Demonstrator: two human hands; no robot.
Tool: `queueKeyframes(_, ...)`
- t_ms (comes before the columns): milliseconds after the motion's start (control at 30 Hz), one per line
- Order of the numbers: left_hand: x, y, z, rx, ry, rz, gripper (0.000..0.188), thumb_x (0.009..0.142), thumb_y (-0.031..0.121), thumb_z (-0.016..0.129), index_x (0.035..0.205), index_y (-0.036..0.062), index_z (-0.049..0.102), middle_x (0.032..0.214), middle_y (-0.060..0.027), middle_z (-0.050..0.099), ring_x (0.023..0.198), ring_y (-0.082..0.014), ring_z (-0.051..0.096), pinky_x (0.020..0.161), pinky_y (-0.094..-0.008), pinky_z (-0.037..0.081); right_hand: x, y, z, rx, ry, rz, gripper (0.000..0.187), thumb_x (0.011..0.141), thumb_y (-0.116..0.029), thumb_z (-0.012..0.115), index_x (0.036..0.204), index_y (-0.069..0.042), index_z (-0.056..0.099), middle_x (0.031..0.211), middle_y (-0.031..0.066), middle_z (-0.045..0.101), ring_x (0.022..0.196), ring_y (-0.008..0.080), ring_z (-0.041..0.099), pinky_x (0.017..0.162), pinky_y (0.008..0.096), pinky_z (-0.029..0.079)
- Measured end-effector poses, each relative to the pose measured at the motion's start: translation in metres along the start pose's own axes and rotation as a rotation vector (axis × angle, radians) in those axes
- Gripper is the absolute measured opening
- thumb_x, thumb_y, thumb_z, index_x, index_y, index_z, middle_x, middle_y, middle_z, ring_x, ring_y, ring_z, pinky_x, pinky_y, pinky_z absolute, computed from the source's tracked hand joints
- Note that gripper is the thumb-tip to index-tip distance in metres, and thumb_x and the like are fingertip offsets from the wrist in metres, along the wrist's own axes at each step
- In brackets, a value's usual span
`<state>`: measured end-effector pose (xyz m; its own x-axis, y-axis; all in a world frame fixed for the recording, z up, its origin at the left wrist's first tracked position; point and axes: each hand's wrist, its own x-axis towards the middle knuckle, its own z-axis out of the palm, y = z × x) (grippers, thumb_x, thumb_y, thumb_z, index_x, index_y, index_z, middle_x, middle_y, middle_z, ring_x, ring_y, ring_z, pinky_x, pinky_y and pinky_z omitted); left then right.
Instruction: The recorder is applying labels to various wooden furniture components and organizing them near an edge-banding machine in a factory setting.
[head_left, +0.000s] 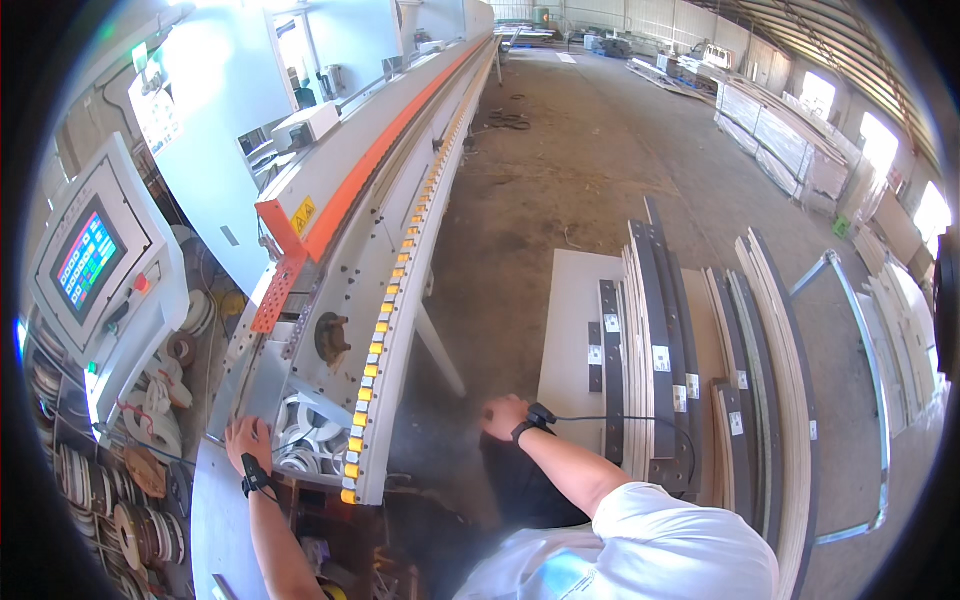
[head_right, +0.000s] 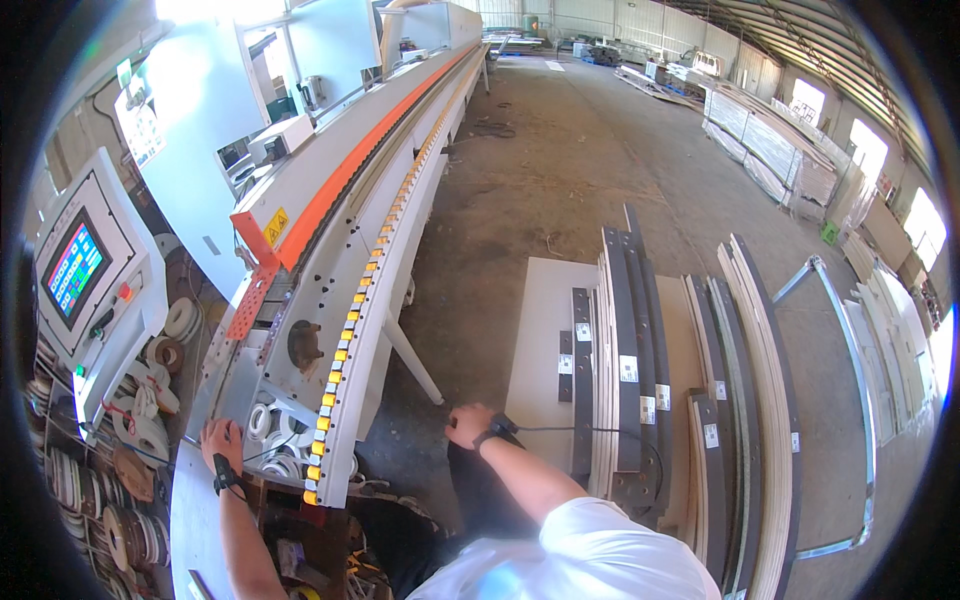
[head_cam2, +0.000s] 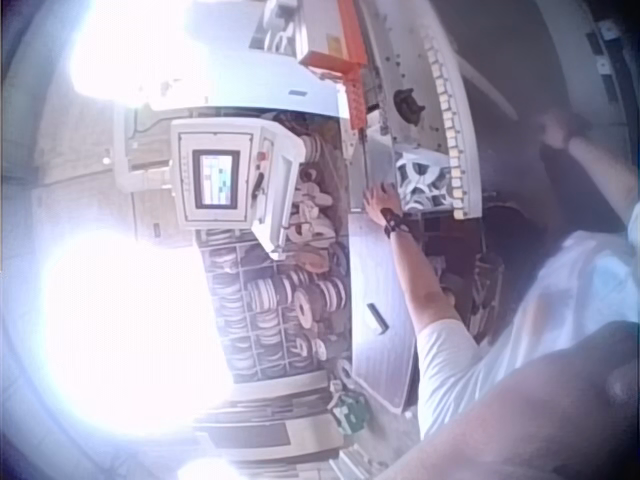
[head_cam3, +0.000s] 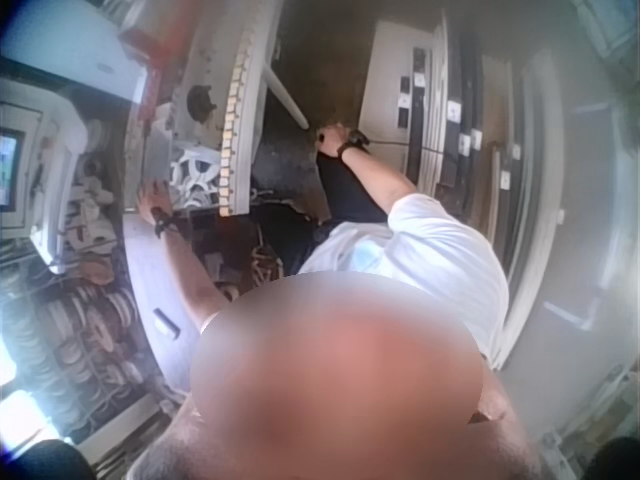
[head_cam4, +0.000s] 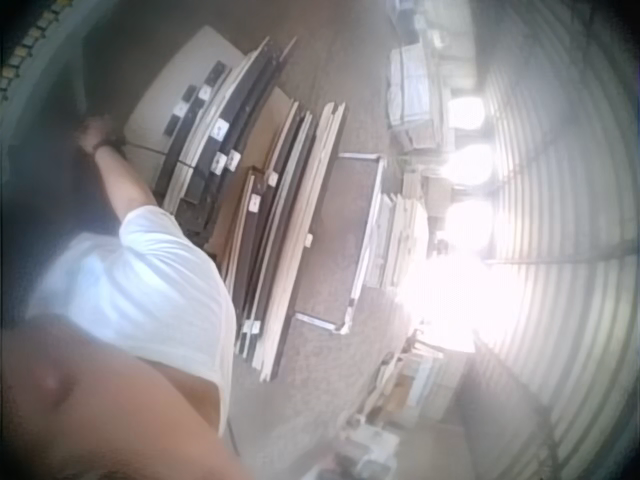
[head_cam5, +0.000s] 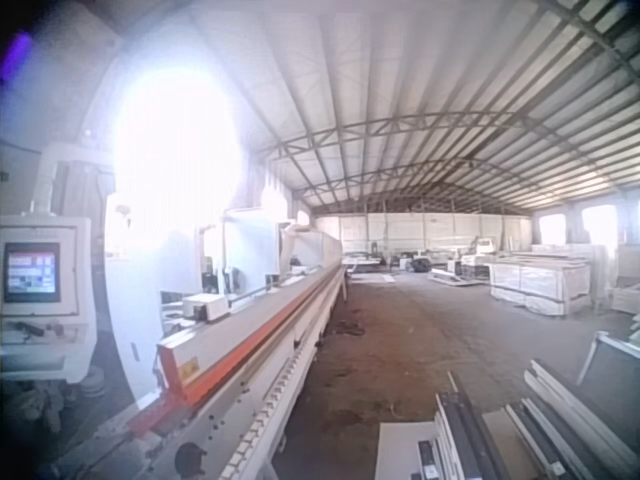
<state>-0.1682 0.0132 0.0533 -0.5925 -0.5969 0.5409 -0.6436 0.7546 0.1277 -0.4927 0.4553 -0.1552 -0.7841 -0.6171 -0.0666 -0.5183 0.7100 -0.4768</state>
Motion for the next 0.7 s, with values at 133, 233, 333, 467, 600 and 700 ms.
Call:
queueKeyframes(133,0.003,0.006,0.002,0.053,0.139,0.090,0.020,0.096,0.024,0.071,0.109,0.0087,0.077,0.120,-0.0099,0.075,0.115,-0.0377,0.064,0.104,-0.0503,0.050,0.002,0.000,0.001,-0.015,0.027,0.009,0.031,0.086,-0.047,0.074,0.100,-0.020,0.081,0.114,0.0062,0.078,0.120,0.0344,0.065,0.096,0.0587,0.051)
queueKeyframes(233,0.003,0.015,-0.003,0.043,0.103,0.012,0.022,0.097,0.025,0.071,0.110,0.0084,0.076,0.123,-0.0108,0.074,0.120,-0.0384,0.063,0.107,-0.0505,0.049,-0.001,-0.001,-0.006,-0.043,-0.013,0.022,0.031,0.087,-0.046,0.073,0.105,-0.022,0.080,0.117,0.0049,0.079,0.122,0.0355,0.066,0.097,0.0566,0.053)
queueKeyframes(333,0.003,0.010,-0.010,0.008,-0.111,-0.068,0.026,0.097,0.025,0.071,0.116,0.0086,0.074,0.128,-0.0115,0.072,0.125,-0.0387,0.062,0.109,-0.0503,0.048,-0.001,-0.007,-0.011,-0.068,-0.041,0.021,0.031,0.088,-0.045,0.072,0.109,-0.023,0.080,0.119,0.0033,0.079,0.122,0.0363,0.066,0.098,0.0540,0.055)
queueKeyframes(467,0.002,0.006,-0.001,0.053,0.040,-0.017,0.027,0.096,0.025,0.072,0.117,0.0087,0.074,0.129,-0.0108,0.072,0.126,-0.0375,0.062,0.109,-0.0500,0.048,0.000,-0.006,-0.010,-0.048,-0.041,0.028,0.030,0.089,-0.045,0.072,0.108,-0.024,0.081,0.118,0.0032,0.079,0.122,0.0358,0.066,0.099,0.0539,0.055)
queueKeyframes(600,0.002,0.009,0.001,0.030,0.094,-0.008,0.026,0.095,0.024,0.071,0.115,0.0089,0.076,0.130,-0.0097,0.073,0.126,-0.0359,0.062,0.110,-0.0496,0.048,0.001,0.000,-0.004,0.004,-0.004,0.017,0.033,0.086,-0.047,0.075,0.102,-0.020,0.080,0.115,0.0073,0.078,0.121,0.0347,0.066,0.097,0.0595,0.051)
queueKeyframes(700,0.002,0.011,-0.002,0.041,0.067,-0.006,0.023,0.095,0.024,0.070,0.111,0.0093,0.077,0.128,-0.0088,0.074,0.125,-0.0349,0.063,0.111,-0.0488,0.047,0.002,0.000,-0.004,0.003,-0.014,0.024,0.032,0.085,-0.047,0.075,0.102,-0.020,0.080,0.114,0.0073,0.078,0.122,0.0348,0.065,0.098,0.0595,0.050)
